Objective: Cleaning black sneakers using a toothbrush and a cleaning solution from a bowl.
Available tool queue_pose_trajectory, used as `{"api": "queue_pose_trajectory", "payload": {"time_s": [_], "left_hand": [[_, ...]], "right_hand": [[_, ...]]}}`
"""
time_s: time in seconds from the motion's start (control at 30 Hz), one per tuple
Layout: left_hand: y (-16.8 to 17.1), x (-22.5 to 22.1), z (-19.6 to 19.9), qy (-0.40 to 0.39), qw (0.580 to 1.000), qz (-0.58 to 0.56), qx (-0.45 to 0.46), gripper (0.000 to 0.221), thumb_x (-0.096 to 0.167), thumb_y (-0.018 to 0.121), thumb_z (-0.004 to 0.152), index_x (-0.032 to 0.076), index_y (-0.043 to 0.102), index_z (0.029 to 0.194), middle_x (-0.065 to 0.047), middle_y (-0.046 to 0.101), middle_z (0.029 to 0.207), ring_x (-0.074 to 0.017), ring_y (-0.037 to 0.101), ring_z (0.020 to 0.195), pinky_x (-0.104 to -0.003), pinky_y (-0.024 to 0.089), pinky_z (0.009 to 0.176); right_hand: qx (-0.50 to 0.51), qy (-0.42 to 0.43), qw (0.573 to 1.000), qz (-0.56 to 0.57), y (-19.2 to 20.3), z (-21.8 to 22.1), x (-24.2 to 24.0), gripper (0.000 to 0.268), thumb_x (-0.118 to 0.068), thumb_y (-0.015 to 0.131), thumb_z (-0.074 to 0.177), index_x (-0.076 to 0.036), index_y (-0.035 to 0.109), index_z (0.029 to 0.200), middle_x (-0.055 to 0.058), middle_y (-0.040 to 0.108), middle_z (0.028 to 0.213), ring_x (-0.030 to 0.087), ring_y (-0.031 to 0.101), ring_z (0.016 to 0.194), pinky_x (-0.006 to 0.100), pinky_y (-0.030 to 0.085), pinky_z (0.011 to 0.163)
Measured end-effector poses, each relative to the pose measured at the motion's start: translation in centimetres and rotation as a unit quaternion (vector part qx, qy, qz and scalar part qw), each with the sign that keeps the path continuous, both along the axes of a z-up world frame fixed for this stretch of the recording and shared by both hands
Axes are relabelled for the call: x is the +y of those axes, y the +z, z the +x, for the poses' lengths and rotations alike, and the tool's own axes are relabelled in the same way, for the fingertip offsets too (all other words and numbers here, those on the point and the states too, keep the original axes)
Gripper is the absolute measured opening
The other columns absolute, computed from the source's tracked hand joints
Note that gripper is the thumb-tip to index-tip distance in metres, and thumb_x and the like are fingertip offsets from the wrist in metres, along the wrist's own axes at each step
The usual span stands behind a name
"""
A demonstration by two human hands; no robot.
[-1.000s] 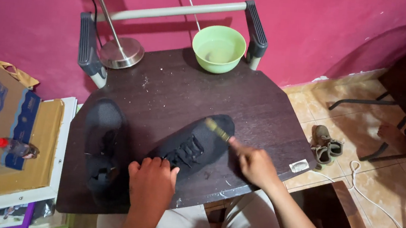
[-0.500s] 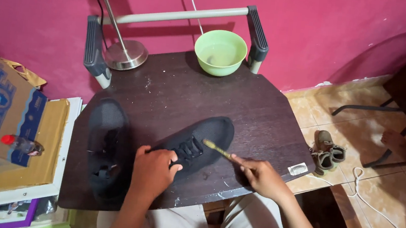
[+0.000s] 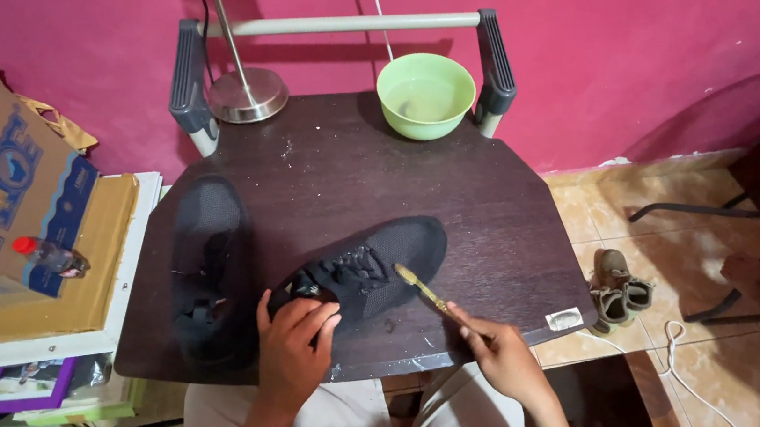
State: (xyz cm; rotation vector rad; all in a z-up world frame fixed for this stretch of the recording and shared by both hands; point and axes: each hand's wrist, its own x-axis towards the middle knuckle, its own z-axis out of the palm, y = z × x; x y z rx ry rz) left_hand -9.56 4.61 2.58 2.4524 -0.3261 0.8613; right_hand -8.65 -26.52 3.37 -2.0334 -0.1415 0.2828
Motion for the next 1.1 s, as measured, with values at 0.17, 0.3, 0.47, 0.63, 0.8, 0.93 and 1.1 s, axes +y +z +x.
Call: {"api": "queue_pose_trajectory", "payload": {"time_s": [0.17,0.3,0.47,0.63,0.8,0.93,1.1], "left_hand": [[-0.5,-2.3,-0.1,0.073,0.996,0.038,0.033,0.015,0.026,0.072,0.088,0.027,0.077,0.102,0.011,0.068,0.098,-0.0143,0.065,0.091,-0.052,0.038,0.096],[4.2,-6.0,-2.8,-0.003,0.982,0.011,0.186,0.042,0.032,0.066,0.090,0.021,0.065,0.130,-0.001,0.064,0.114,-0.0296,0.061,0.098,-0.057,0.041,0.079],[6.6,-5.4,-3.2,-0.215,0.960,-0.121,0.131,0.030,0.013,0.069,0.092,0.003,0.070,0.120,-0.015,0.065,0.117,-0.0312,0.065,0.105,-0.042,0.050,0.097],[7.1,-1.7,-1.2,-0.169,0.970,-0.164,0.064,0.008,0.011,0.069,0.092,0.010,0.076,0.096,-0.005,0.078,0.090,-0.0215,0.074,0.079,-0.034,0.058,0.074],[6.8,-1.2,1.6,-0.031,0.943,-0.141,0.300,0.074,0.029,0.086,0.073,0.022,0.059,0.142,-0.010,0.070,0.113,-0.0345,0.071,0.100,-0.051,0.057,0.088],[3.5,-1.5,4.1,0.014,0.919,-0.108,0.378,0.043,0.032,0.078,0.080,0.027,0.072,0.123,-0.002,0.067,0.107,-0.0295,0.071,0.098,-0.046,0.058,0.086],[0.8,-1.4,3.9,0.029,0.948,-0.189,0.254,0.007,0.026,0.082,0.079,0.026,0.081,0.086,-0.001,0.069,0.074,-0.0247,0.073,0.074,-0.035,0.060,0.068]], "right_hand": [[-0.123,-0.202,0.971,0.029,-5.0,1.1,-0.3,0.051,-0.012,0.054,0.098,-0.020,0.057,0.148,-0.004,0.045,0.103,0.009,0.042,0.092,0.022,0.033,0.076],[-0.100,-0.242,0.958,0.117,-6.5,2.1,2.8,0.043,-0.024,0.069,0.091,-0.008,0.069,0.131,0.010,0.071,0.132,0.014,0.066,0.120,0.029,0.049,0.103],[-0.067,-0.124,0.981,0.131,-3.9,3.1,6.8,0.029,-0.027,0.072,0.095,-0.019,0.055,0.073,-0.010,0.041,0.066,0.005,0.036,0.062,0.026,0.028,0.057],[-0.054,-0.066,0.975,0.206,-2.7,4.2,7.7,0.041,-0.014,0.072,0.095,-0.022,0.039,0.072,-0.011,0.034,0.066,0.004,0.031,0.059,0.024,0.025,0.056],[-0.053,-0.064,0.985,0.149,1.0,4.4,10.0,0.034,-0.009,0.084,0.079,-0.013,0.051,0.074,-0.004,0.048,0.063,0.012,0.046,0.064,0.023,0.035,0.058],[-0.137,-0.051,0.989,0.007,1.5,5.4,11.0,0.046,-0.020,0.089,0.070,-0.011,0.044,0.076,0.014,0.060,0.078,0.033,0.058,0.076,0.042,0.045,0.070],[-0.093,-0.090,0.990,0.050,-1.5,5.8,11.0,0.034,-0.007,0.080,0.076,-0.012,0.046,0.074,0.007,0.075,0.079,0.020,0.064,0.076,0.033,0.048,0.072]]}}
